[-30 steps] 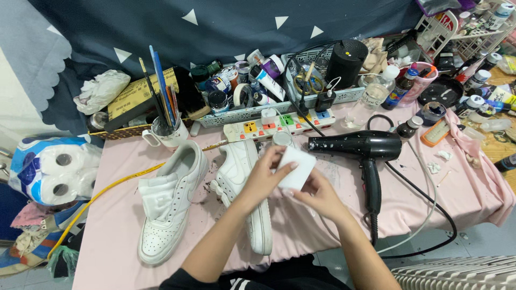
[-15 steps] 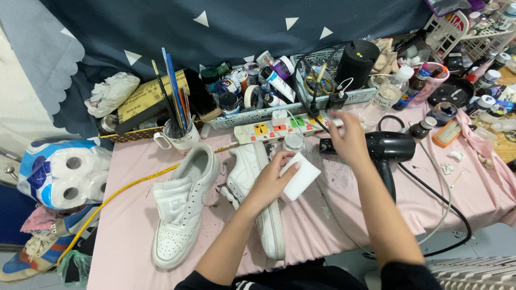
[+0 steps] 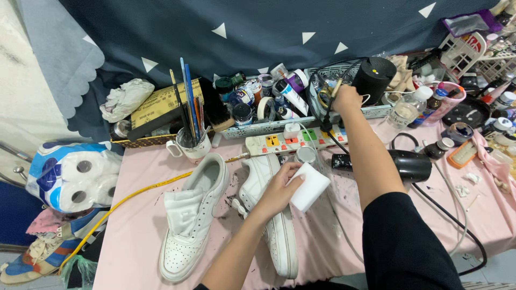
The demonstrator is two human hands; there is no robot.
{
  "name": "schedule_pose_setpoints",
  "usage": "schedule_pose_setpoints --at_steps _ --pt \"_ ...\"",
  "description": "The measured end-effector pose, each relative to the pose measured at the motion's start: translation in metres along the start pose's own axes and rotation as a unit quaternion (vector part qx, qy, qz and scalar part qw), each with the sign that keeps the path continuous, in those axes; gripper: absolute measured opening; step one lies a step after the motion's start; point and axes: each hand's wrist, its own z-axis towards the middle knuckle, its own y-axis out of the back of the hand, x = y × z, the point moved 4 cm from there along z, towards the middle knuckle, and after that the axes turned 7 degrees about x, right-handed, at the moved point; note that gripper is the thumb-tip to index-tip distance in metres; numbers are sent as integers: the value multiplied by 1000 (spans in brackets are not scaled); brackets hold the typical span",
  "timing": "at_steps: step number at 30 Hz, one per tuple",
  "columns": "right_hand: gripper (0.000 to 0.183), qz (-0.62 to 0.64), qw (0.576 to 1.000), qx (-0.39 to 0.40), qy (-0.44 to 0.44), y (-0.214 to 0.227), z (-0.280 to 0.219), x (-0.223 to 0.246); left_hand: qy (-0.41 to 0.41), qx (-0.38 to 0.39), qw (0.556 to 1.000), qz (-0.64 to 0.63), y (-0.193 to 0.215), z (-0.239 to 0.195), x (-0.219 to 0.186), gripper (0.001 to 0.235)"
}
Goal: The person cleans a pair of white sneakers on a cluttered table. They use a white cloth to wipe the shoes, pour liquid from a bottle onto the cloth, and use a hairdryer to dry the surface. The person also uses a sanding block to rub the sole and sides of the shoe.
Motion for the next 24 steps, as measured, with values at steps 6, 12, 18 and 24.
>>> schedule_pose_setpoints --at_steps 6,12,18,24 --pt "38 -83 992 96 -4 62 -1 0 -15 12 1000 22 3 -1 2 54" --pt "26 55 993 99 34 139 -84 -48 -21 -41 998 34 4 5 3 47" --pt "30 479 864 142 59 114 -257 -104 -30 -66 997 4 4 0 -5 43" --pt "56 659 731 176 5 54 -382 -65 -77 -84 993 34 -2 9 -2 41"
